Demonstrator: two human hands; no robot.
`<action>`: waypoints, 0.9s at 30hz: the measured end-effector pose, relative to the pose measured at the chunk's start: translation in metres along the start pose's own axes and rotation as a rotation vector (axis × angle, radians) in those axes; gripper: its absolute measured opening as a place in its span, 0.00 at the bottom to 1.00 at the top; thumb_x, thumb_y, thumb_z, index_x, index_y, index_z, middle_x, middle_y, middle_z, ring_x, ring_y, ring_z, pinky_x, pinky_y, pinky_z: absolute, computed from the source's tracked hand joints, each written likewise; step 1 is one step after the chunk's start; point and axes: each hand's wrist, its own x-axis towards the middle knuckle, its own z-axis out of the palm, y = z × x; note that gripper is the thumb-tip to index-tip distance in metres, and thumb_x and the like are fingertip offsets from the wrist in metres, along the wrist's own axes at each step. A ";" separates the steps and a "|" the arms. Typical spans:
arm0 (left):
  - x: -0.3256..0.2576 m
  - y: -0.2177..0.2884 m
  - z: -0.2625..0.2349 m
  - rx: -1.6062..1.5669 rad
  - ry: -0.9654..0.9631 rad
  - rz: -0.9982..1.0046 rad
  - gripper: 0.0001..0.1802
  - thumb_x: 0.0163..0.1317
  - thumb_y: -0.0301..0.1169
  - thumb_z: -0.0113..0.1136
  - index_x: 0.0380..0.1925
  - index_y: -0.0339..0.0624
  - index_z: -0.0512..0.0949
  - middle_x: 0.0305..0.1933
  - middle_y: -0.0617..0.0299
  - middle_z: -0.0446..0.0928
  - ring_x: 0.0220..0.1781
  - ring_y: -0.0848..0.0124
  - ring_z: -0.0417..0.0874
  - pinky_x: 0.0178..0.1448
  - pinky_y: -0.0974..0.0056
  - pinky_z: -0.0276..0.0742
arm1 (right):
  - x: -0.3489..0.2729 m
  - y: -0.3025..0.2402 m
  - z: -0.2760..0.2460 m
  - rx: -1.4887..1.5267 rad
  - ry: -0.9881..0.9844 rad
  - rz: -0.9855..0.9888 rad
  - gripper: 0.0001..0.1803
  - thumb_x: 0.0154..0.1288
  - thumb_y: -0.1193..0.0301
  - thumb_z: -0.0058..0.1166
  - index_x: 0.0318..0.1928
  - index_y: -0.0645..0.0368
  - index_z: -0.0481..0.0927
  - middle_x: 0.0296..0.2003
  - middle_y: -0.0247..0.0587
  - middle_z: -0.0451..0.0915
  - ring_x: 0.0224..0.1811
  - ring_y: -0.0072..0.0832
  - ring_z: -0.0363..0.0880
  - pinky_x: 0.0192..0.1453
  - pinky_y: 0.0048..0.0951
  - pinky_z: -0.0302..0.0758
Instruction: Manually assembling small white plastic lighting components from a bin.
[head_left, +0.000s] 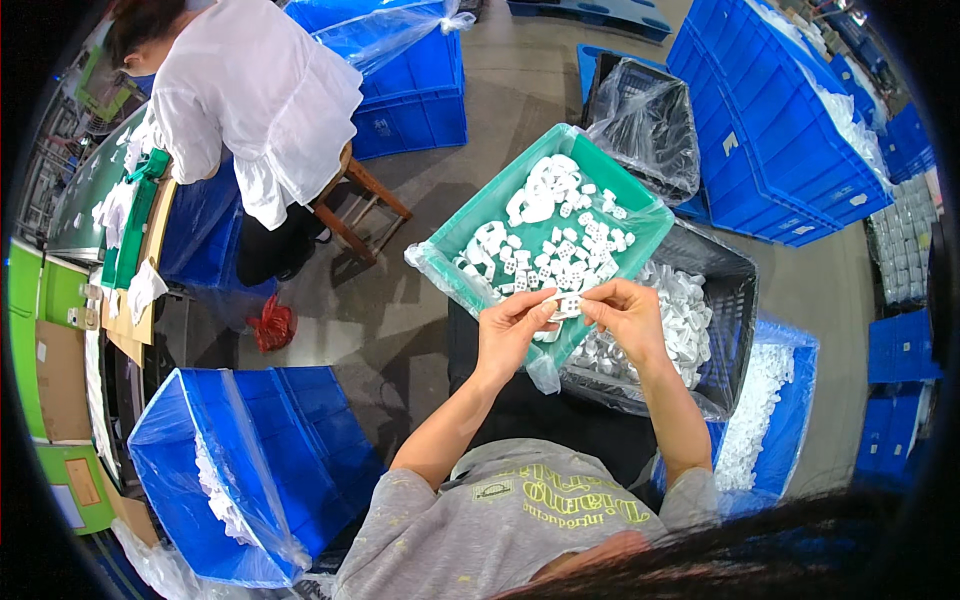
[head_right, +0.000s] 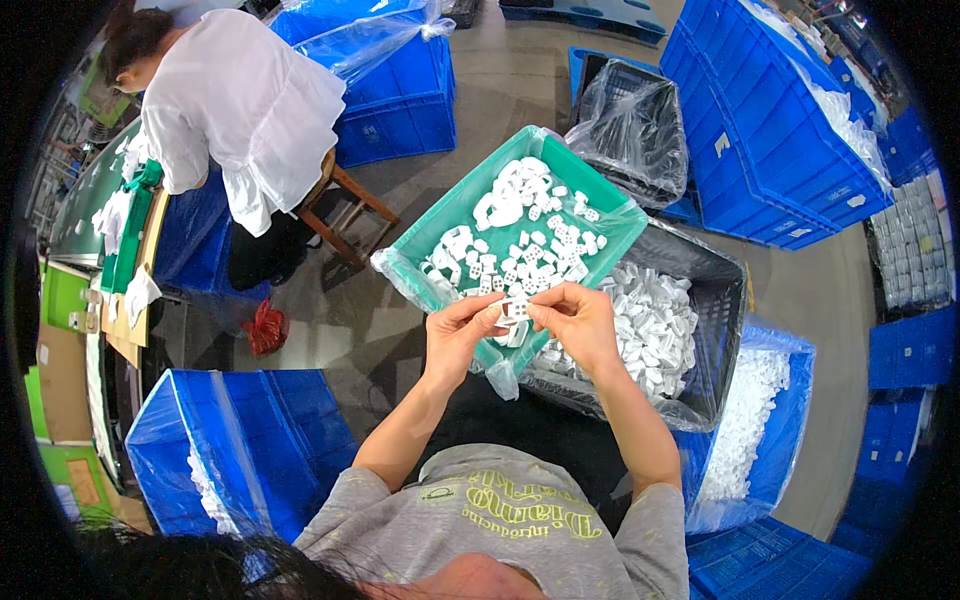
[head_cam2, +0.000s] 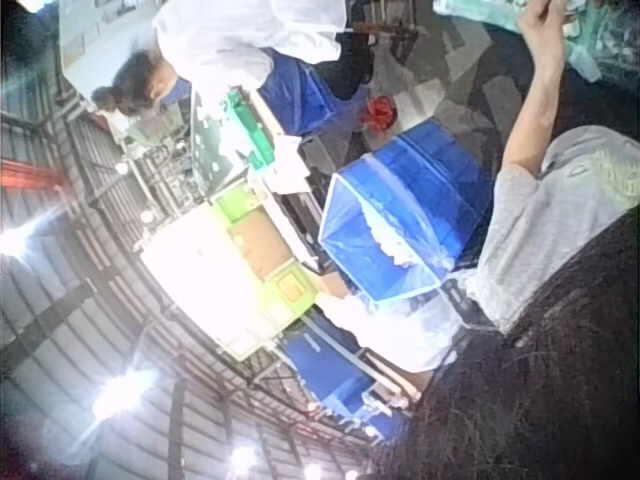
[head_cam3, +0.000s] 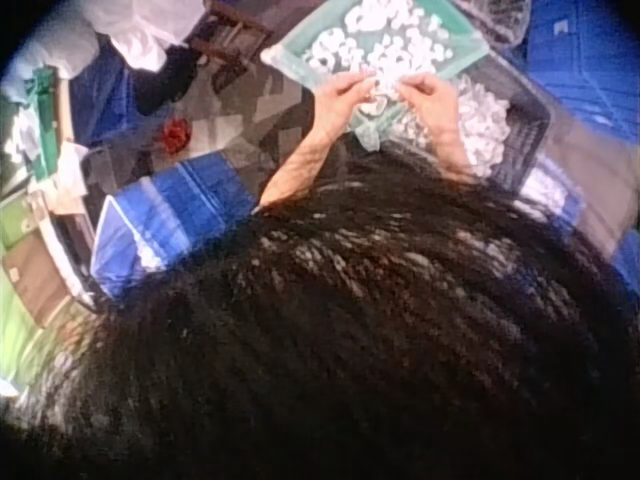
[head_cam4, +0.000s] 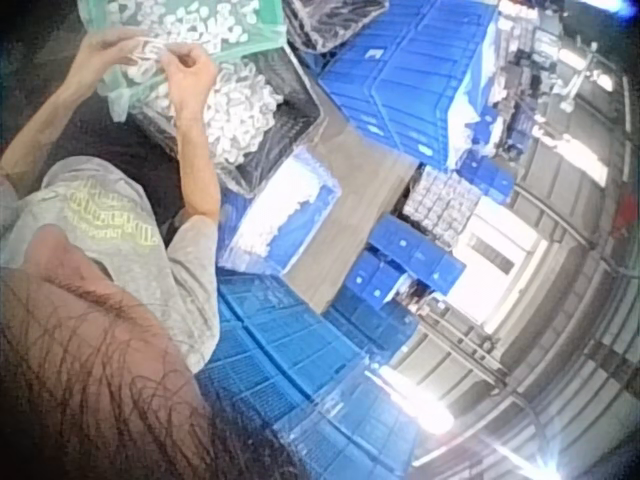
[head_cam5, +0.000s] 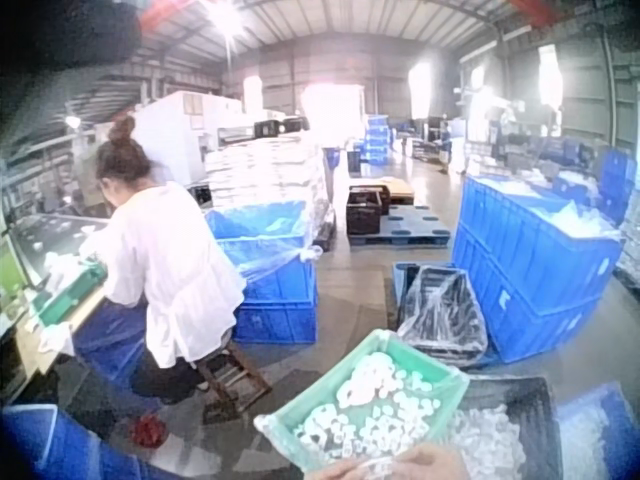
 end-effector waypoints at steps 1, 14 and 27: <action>0.000 -0.001 0.000 -0.001 0.000 0.002 0.12 0.56 0.27 0.59 0.39 0.32 0.78 0.38 0.55 0.78 0.35 0.72 0.79 0.38 0.69 0.80 | 0.000 0.000 0.000 0.000 0.000 0.001 0.06 0.53 0.78 0.58 0.32 0.66 0.77 0.24 0.38 0.78 0.23 0.20 0.76 0.23 0.18 0.69; 0.004 -0.003 -0.003 0.013 0.092 -0.024 0.13 0.57 0.28 0.58 0.40 0.32 0.77 0.36 0.55 0.79 0.36 0.71 0.80 0.37 0.69 0.79 | 0.001 0.004 -0.001 0.137 -0.005 -0.140 0.05 0.56 0.80 0.52 0.35 0.64 0.75 0.35 0.39 0.77 0.36 0.21 0.75 0.38 0.23 0.74; 0.003 -0.003 -0.002 -0.012 0.062 -0.045 0.13 0.56 0.28 0.59 0.40 0.32 0.76 0.36 0.56 0.79 0.34 0.72 0.80 0.37 0.70 0.79 | 0.001 0.000 0.005 -0.159 -0.052 -0.271 0.08 0.58 0.77 0.53 0.38 0.65 0.75 0.36 0.38 0.76 0.35 0.21 0.74 0.39 0.21 0.72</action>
